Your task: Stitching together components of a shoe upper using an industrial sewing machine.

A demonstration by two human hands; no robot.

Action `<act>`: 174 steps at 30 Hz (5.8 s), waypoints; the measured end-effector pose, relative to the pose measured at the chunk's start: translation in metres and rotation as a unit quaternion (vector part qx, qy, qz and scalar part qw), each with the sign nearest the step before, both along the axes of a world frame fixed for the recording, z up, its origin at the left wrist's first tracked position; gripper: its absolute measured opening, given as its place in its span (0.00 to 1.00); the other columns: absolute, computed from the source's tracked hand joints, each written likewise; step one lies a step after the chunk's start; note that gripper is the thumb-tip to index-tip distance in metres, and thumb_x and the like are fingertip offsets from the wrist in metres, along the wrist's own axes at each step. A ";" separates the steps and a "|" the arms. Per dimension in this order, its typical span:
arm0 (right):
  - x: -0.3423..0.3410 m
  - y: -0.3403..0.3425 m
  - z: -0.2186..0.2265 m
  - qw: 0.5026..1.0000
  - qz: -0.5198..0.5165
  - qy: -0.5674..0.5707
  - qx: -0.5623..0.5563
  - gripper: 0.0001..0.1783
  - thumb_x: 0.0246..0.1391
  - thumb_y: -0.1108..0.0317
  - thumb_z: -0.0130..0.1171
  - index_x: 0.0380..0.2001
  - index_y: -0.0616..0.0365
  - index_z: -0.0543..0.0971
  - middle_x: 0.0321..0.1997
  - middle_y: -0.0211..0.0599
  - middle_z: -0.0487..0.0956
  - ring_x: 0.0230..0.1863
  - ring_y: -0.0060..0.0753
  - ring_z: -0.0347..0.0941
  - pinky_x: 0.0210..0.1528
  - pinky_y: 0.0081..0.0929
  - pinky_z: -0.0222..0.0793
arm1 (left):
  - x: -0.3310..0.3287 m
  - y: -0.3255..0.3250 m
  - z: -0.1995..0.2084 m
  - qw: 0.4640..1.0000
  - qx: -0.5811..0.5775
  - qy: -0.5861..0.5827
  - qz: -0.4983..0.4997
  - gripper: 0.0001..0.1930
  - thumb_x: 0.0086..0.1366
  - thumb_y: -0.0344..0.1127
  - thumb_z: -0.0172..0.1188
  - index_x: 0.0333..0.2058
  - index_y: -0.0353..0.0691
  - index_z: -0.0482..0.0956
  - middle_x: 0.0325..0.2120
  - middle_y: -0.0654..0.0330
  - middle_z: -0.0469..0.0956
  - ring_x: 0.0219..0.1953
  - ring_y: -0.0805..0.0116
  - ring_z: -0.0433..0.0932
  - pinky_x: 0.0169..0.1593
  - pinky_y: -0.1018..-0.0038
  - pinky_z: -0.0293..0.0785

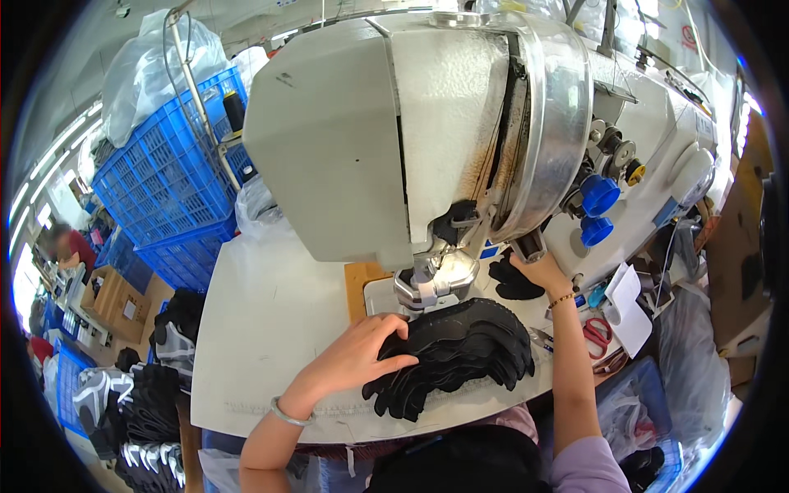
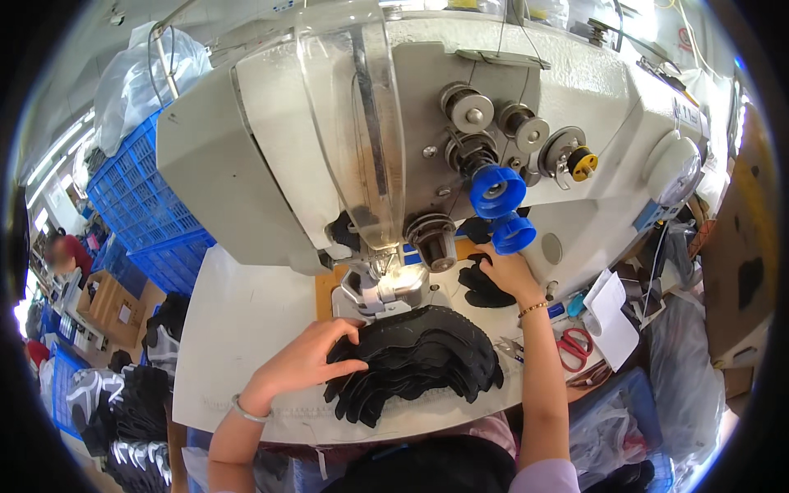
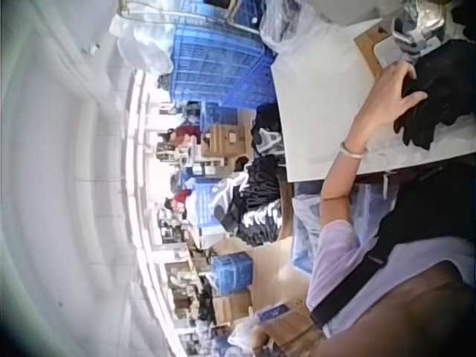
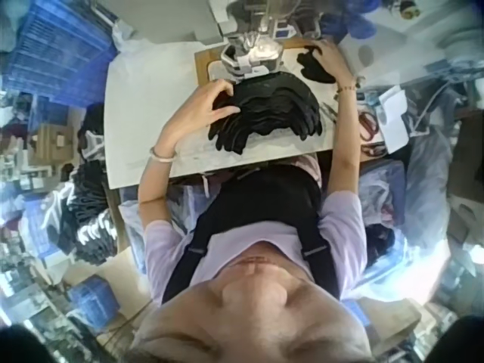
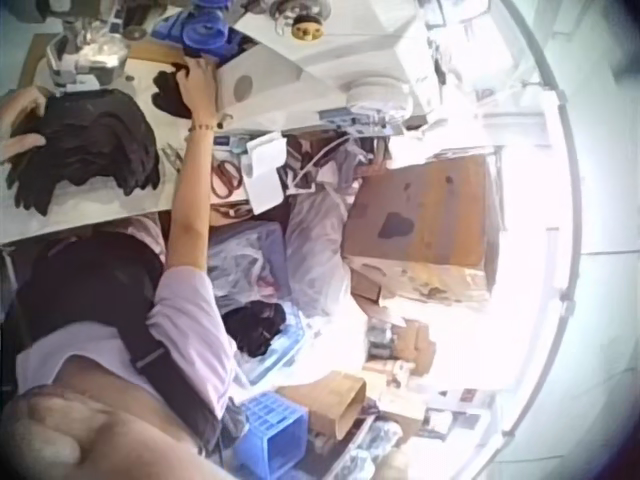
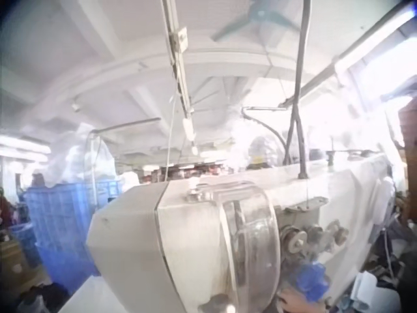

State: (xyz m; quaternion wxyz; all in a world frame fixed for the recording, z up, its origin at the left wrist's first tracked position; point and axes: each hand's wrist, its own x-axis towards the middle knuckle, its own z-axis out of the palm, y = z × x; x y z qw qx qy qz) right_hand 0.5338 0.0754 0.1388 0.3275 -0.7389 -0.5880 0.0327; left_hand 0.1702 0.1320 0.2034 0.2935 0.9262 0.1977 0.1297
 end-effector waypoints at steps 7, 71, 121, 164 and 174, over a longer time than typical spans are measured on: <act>0.010 0.004 -0.012 0.998 0.007 -0.027 0.057 0.19 0.50 0.68 0.58 0.47 0.55 0.75 0.50 0.45 0.76 0.51 0.49 0.70 0.51 0.39 0.68 | 0.010 -0.006 -0.007 0.997 -0.017 -0.074 -0.022 0.14 0.61 0.44 0.60 0.41 0.44 0.72 0.46 0.58 0.74 0.47 0.54 0.73 0.51 0.66 0.69; -0.184 -0.113 0.000 0.758 0.300 0.445 -0.371 0.38 0.58 0.38 0.49 0.51 0.68 0.72 0.33 0.31 0.74 0.31 0.17 0.67 0.34 0.15 0.65 | -0.026 -0.179 -0.048 0.652 -0.651 -0.252 0.295 0.27 0.70 0.51 0.41 0.58 0.36 0.63 0.55 0.58 0.70 0.55 0.67 0.71 0.60 0.69 0.65; -0.126 -0.156 -0.038 0.989 -0.030 -0.136 0.051 0.12 0.40 0.82 0.51 0.32 0.62 0.77 0.47 0.46 0.73 0.44 0.47 0.68 0.46 0.38 0.63 | 0.010 -0.073 -0.039 0.623 -0.746 -0.042 0.231 0.58 0.54 0.76 0.49 0.62 0.23 0.49 0.58 0.36 0.59 0.63 0.51 0.60 0.61 0.51 0.62; 0.029 0.001 -0.013 0.992 0.117 0.039 0.001 0.12 0.46 0.68 0.64 0.35 0.58 0.77 0.38 0.37 0.74 0.44 0.41 0.71 0.46 0.34 0.66 | 0.035 -0.048 -0.024 0.966 0.016 -0.159 0.205 0.15 0.64 0.36 0.55 0.47 0.34 0.76 0.45 0.53 0.74 0.50 0.59 0.72 0.55 0.70 0.64; -0.016 -0.090 0.025 0.926 -0.003 0.341 0.163 0.11 0.53 0.65 0.62 0.37 0.60 0.78 0.24 0.31 0.76 0.27 0.19 0.68 0.31 0.20 0.65 | 0.030 -0.052 -0.016 0.975 0.087 -0.072 0.194 0.17 0.66 0.38 0.55 0.51 0.41 0.76 0.48 0.52 0.72 0.51 0.57 0.72 0.54 0.68 0.65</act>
